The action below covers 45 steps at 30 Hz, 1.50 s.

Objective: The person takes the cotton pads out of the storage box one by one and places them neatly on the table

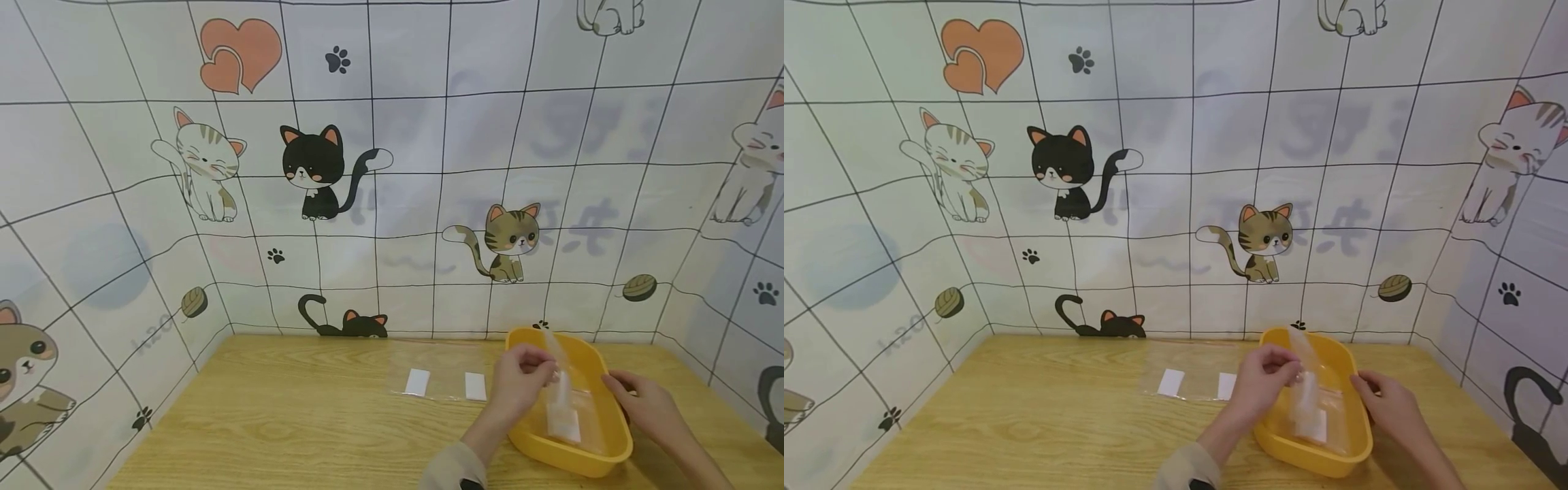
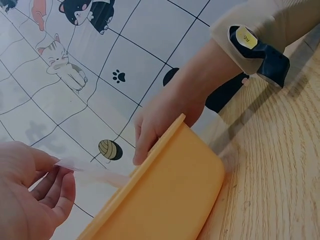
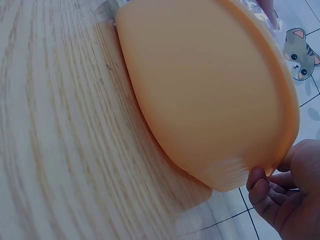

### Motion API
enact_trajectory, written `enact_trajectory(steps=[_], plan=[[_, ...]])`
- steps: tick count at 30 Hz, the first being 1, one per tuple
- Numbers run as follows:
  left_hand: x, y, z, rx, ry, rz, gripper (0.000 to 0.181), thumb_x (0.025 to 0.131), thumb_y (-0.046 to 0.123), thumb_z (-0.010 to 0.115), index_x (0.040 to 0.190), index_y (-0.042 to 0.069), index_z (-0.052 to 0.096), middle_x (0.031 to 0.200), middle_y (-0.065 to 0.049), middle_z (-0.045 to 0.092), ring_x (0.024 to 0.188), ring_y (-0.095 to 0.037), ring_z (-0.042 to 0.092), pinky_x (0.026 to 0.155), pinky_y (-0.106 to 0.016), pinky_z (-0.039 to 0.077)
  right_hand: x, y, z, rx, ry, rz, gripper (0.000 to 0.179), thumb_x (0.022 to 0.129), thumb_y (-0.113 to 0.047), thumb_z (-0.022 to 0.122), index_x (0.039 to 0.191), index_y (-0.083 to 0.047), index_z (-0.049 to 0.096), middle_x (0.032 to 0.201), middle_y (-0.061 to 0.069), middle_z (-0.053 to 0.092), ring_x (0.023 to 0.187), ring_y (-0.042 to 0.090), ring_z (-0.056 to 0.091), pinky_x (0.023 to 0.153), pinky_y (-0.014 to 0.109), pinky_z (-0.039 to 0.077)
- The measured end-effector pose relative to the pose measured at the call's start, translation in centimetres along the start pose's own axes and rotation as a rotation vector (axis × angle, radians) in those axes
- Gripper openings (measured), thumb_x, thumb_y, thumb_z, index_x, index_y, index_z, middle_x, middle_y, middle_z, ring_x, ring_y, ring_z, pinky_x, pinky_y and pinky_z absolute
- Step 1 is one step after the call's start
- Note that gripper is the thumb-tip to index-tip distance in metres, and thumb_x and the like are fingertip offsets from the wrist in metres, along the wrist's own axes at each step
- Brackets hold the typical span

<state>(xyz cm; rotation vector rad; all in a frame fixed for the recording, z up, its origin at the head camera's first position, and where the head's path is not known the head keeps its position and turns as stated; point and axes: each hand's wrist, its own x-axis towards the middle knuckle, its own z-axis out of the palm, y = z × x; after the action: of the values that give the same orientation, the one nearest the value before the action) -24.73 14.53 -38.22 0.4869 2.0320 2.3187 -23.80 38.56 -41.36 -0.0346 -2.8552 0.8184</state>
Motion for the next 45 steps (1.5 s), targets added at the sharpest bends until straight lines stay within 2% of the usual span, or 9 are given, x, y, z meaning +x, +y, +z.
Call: enact_trajectory(steps=[3,8,14,22,31,45], plan=[[-0.1,0.3,-0.1,-0.016,0.008,-0.003,0.005,0.091,0.002,0.073,0.092,0.006,0.071,0.079,0.006,0.067,0.068,-0.004,0.062,0.065,-0.019,0.054,0.0,0.0,0.0,-0.001,0.002,-0.002,0.061,0.109,-0.036,0.042,0.127,0.021,0.052,0.117,0.036,0.062,0.101,0.049,0.061,0.082,0.059,0.052],[-0.4,0.7,-0.6,-0.093,0.001,-0.006,0.005,0.089,0.0,0.073,0.092,0.002,0.071,0.08,0.004,0.068,0.07,-0.006,0.064,0.067,-0.019,0.055,0.0,0.1,0.1,-0.001,0.003,-0.003,0.06,0.109,-0.036,0.042,0.127,0.021,0.053,0.116,0.036,0.063,0.1,0.048,0.061,0.081,0.059,0.052],[-0.5,0.9,-1.1,-0.161,0.0,-0.051,0.005,0.088,-0.004,0.073,0.091,0.0,0.071,0.08,0.0,0.069,0.071,-0.01,0.067,0.069,-0.021,0.057,0.0,0.2,0.0,-0.002,-0.002,0.006,0.061,0.109,-0.036,0.042,0.128,0.021,0.052,0.118,0.036,0.062,0.101,0.049,0.061,0.081,0.059,0.052],[-0.6,0.9,-2.1,-0.19,0.006,-0.024,0.006,0.088,-0.005,0.073,0.092,-0.001,0.071,0.083,-0.003,0.07,0.074,-0.013,0.067,0.07,-0.023,0.057,0.1,0.3,-0.1,0.0,-0.023,0.029,0.065,0.109,-0.038,0.039,0.129,0.022,0.05,0.122,0.039,0.059,0.104,0.052,0.059,0.083,0.06,0.051],[-0.6,0.7,-3.1,-0.192,0.01,-0.006,0.005,0.088,-0.005,0.073,0.093,-0.003,0.071,0.084,-0.004,0.07,0.074,-0.012,0.067,0.07,-0.023,0.057,0.1,0.0,0.0,-0.002,-0.028,0.035,0.064,0.109,-0.038,0.039,0.128,0.023,0.05,0.12,0.039,0.059,0.102,0.05,0.059,0.082,0.059,0.052],[0.2,1.1,-5.9,-0.172,0.024,0.019,0.007,0.089,-0.002,0.073,0.096,-0.002,0.072,0.084,0.0,0.07,0.073,-0.009,0.066,0.07,-0.021,0.057,0.2,0.3,0.1,-0.007,-0.023,0.034,0.065,0.109,-0.038,0.039,0.128,0.024,0.048,0.12,0.04,0.058,0.103,0.052,0.059,0.082,0.06,0.052]])
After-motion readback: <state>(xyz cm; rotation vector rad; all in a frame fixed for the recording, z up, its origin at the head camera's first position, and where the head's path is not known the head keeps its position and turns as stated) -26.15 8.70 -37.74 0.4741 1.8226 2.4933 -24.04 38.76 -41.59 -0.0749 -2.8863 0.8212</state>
